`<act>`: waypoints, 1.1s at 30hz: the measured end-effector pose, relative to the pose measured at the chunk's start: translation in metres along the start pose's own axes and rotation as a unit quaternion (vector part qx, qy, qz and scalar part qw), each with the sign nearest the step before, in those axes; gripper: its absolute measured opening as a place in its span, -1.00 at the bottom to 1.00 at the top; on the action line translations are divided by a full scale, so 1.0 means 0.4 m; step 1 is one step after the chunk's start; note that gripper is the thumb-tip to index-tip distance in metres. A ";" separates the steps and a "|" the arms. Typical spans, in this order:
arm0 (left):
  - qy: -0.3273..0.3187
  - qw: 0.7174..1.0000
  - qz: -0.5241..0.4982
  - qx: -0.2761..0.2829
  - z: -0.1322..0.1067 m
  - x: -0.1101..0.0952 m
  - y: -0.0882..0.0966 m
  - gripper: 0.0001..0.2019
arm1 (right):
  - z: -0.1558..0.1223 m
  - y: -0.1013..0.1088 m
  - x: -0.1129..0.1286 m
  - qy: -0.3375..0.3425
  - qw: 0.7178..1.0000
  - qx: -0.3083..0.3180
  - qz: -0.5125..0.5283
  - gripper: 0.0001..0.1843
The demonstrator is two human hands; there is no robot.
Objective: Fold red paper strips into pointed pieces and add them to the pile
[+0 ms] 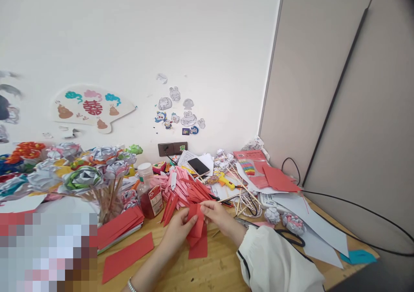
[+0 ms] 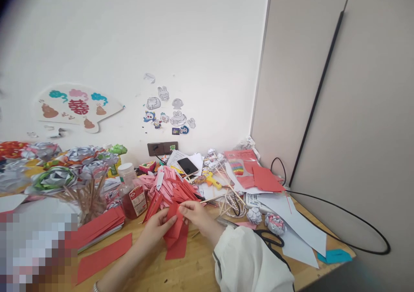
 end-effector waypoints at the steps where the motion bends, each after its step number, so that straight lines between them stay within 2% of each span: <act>1: 0.003 1.000 -0.014 0.004 0.000 0.000 0.000 -0.73 | -0.001 -0.002 0.000 0.002 1.000 0.008 0.024 -0.62; 4: 0.014 0.999 -0.031 0.006 0.000 0.000 0.002 -0.70 | -0.002 -0.005 -0.003 0.000 0.996 0.010 0.090 -0.58; 6: 0.013 0.999 -0.029 0.002 0.000 -0.002 0.003 -0.68 | -0.003 -0.005 -0.001 -0.005 0.996 0.008 0.090 -0.62; 11: 0.000 1.000 0.006 -0.004 0.000 -0.004 0.004 -0.69 | -0.008 0.000 0.010 -0.010 1.000 0.003 0.017 -0.69; 16: 0.019 0.998 0.052 -0.015 -0.002 0.001 0.010 -0.69 | -0.006 0.016 0.004 -0.018 0.999 -0.025 -0.020 -0.68; 22: 0.021 0.989 0.140 -0.049 -0.006 0.000 0.022 -0.71 | 0.001 0.026 -0.003 -0.027 0.996 -0.016 -0.087 -0.66; 29: 0.012 0.978 0.199 -0.055 -0.005 0.001 0.024 -0.74 | 0.006 0.024 -0.003 -0.010 0.983 -0.018 -0.183 -0.74; 33: 0.013 0.973 0.221 -0.069 -0.008 -0.005 0.028 -0.74 | 0.004 0.018 0.007 0.000 0.980 -0.008 -0.198 -0.75</act>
Point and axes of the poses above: each hand's wrist, its own z-axis towards the middle knuckle, its own y-axis out of the back of the hand, x = y × z, the point moved 4 cm from there along z, towards the middle knuckle, and after that the axes turned 15 degrees about x, right-handed, at the moved point
